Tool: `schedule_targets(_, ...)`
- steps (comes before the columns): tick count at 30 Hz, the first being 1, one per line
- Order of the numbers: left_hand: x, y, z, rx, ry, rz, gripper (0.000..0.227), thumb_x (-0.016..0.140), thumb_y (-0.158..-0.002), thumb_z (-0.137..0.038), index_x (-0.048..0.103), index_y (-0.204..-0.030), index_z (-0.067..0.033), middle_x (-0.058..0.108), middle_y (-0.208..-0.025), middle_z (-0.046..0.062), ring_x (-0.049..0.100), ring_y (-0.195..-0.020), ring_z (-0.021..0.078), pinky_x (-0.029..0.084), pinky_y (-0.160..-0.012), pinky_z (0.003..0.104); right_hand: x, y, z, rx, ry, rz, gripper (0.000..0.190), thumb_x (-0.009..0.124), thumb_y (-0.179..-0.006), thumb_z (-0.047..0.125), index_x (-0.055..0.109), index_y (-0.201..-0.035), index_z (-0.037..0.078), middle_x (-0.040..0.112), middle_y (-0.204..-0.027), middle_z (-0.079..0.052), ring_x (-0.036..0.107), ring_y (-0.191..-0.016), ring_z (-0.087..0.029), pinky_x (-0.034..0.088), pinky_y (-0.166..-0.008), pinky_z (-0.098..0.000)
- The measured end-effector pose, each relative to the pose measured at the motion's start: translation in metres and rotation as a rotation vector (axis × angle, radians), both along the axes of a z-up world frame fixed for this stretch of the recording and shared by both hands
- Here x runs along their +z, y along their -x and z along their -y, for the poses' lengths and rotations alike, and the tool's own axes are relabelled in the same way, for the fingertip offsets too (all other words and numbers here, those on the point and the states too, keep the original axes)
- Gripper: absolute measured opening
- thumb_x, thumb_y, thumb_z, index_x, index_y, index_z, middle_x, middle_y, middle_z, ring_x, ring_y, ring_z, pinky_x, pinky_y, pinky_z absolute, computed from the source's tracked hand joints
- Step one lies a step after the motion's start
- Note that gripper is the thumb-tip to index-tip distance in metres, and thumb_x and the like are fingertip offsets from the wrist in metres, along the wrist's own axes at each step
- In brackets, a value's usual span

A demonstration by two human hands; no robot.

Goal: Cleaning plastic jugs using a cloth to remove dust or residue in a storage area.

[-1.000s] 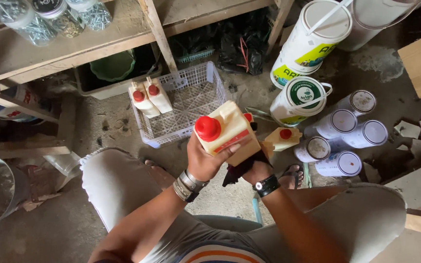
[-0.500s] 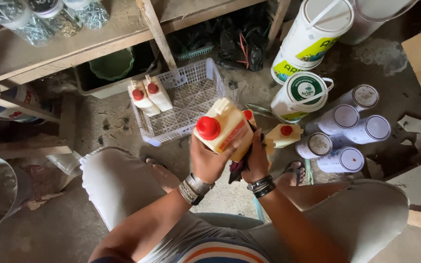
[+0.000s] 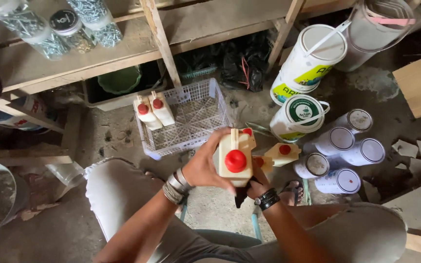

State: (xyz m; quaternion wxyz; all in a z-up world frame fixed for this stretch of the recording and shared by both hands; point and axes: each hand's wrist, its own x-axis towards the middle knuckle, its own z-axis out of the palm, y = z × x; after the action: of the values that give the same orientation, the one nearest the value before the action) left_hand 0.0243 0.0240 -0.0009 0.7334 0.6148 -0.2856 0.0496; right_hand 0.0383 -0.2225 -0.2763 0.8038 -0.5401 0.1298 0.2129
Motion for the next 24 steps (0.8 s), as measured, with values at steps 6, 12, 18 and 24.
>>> schedule_targets(6, 0.023, -0.009, -0.015, -0.226, -0.076, -0.027, 0.117, 0.098, -0.046, -0.044, 0.051, -0.145, -0.0049, 0.069, -0.123, 0.013, 0.06, -0.11, 0.0182, 0.046, -0.106, 0.045, 0.016, 0.055, -0.025, -0.14, 0.359, 0.05, 0.04, 0.052, -0.109, 0.032, 0.065, -0.112, -0.006, 0.07, -0.1, -0.009, 0.07, -0.105, -0.017, 0.047, -0.094, -0.0147)
schedule_targets(12, 0.014, 0.004, -0.005, -0.36, -0.099, -0.106, 0.087, 0.1, -0.051, -0.025, 0.064, -0.128, -0.0077, 0.073, -0.111, 0.008, 0.065, -0.102, 0.0161, 0.051, -0.098, 0.042, 0.087, 0.03, -0.034, -0.258, 0.46, 0.176, 0.035, 0.052, -0.108, 0.034, 0.063, -0.119, 0.003, 0.069, -0.111, -0.008, 0.068, -0.111, -0.02, 0.047, -0.097, -0.0222)
schedule_targets(18, -0.018, 0.009, 0.018, -0.111, 0.061, -0.196, 0.086, 0.104, -0.046, -0.017, 0.067, -0.122, -0.0019, 0.073, -0.106, 0.013, 0.067, -0.098, 0.0195, 0.052, -0.097, 0.044, 0.154, 0.022, -0.037, -0.381, 0.563, 0.251, 0.032, 0.051, -0.108, 0.036, 0.062, -0.127, 0.012, 0.068, -0.121, -0.007, 0.065, -0.118, -0.023, 0.047, -0.101, -0.0296)
schedule_targets(24, -0.019, 0.003, 0.034, 0.444, 0.051, -0.598, 0.1, 0.102, -0.048, -0.036, 0.059, -0.129, 0.001, 0.07, -0.114, 0.022, 0.066, -0.109, 0.0295, 0.055, -0.095, 0.051, 0.216, 0.021, -0.057, -0.529, 0.667, 0.307, 0.033, 0.051, -0.107, 0.038, 0.061, -0.134, 0.021, 0.067, -0.131, -0.006, 0.062, -0.125, -0.026, 0.047, -0.105, -0.0371)
